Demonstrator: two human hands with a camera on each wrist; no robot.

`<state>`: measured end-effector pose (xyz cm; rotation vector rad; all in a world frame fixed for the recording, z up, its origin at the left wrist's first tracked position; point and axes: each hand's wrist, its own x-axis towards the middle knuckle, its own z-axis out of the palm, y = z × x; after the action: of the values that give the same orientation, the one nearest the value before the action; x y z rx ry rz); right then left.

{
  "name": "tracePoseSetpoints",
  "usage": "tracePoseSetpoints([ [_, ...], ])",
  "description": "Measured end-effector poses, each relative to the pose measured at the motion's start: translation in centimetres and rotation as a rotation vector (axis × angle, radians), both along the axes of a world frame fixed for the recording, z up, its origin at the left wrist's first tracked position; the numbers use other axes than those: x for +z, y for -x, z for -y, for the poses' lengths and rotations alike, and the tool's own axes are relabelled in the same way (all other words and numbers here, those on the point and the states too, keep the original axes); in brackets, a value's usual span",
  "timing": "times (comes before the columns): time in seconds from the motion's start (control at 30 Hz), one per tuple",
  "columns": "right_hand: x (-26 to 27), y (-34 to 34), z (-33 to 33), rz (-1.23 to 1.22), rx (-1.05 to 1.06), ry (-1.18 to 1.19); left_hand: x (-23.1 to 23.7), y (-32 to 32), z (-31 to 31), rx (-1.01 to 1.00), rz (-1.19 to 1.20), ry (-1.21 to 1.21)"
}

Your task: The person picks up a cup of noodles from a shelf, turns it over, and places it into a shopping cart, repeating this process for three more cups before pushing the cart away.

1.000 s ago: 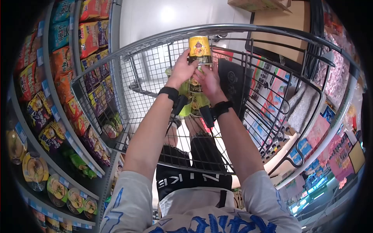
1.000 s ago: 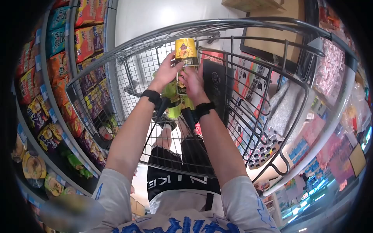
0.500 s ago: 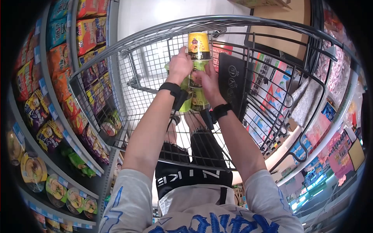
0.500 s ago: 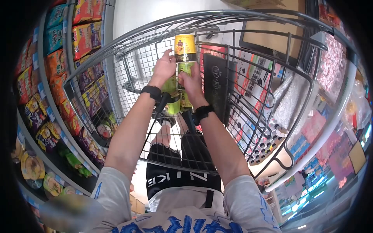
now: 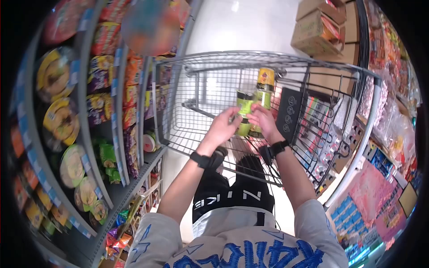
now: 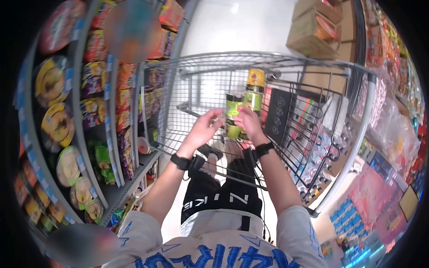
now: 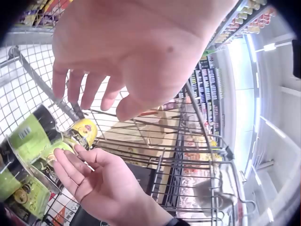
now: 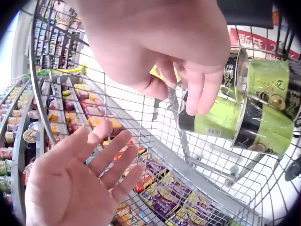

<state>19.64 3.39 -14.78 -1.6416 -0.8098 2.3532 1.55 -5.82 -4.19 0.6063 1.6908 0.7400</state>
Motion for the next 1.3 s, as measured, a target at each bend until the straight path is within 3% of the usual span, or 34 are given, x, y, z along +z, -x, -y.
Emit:
tracePoseSetpoints([
  [0.23,10.9,4.8,7.3,-0.078,0.164,-0.106,7.8,4.1,12.4,0.177,-0.026,-0.129],
  [0.4,15.9,7.3,15.9,-0.154,0.146,-0.188,13.0,5.2,21.6,0.278,-0.003,-0.199],
  [0.5,18.5,8.6,22.3,-0.245,0.145,-0.152,13.3,4.9,28.0,0.326,-0.056,-0.24],
  [0.73,22.8,12.5,34.4,-0.376,0.388,-0.12,18.9,6.1,40.3,0.369,-0.046,-0.252],
  [0.83,25.7,15.1,36.9,-0.448,0.536,-0.174,21.3,7.7,43.9,0.483,-0.066,-0.335],
  [1.07,35.0,23.9,39.3,-0.575,0.745,-0.312,27.6,13.1,50.3,1.006,-0.258,-0.716],
  [1.3,44.9,34.4,40.6,-0.895,0.895,-0.504,34.4,18.5,53.8,1.289,-0.652,-0.923],
])
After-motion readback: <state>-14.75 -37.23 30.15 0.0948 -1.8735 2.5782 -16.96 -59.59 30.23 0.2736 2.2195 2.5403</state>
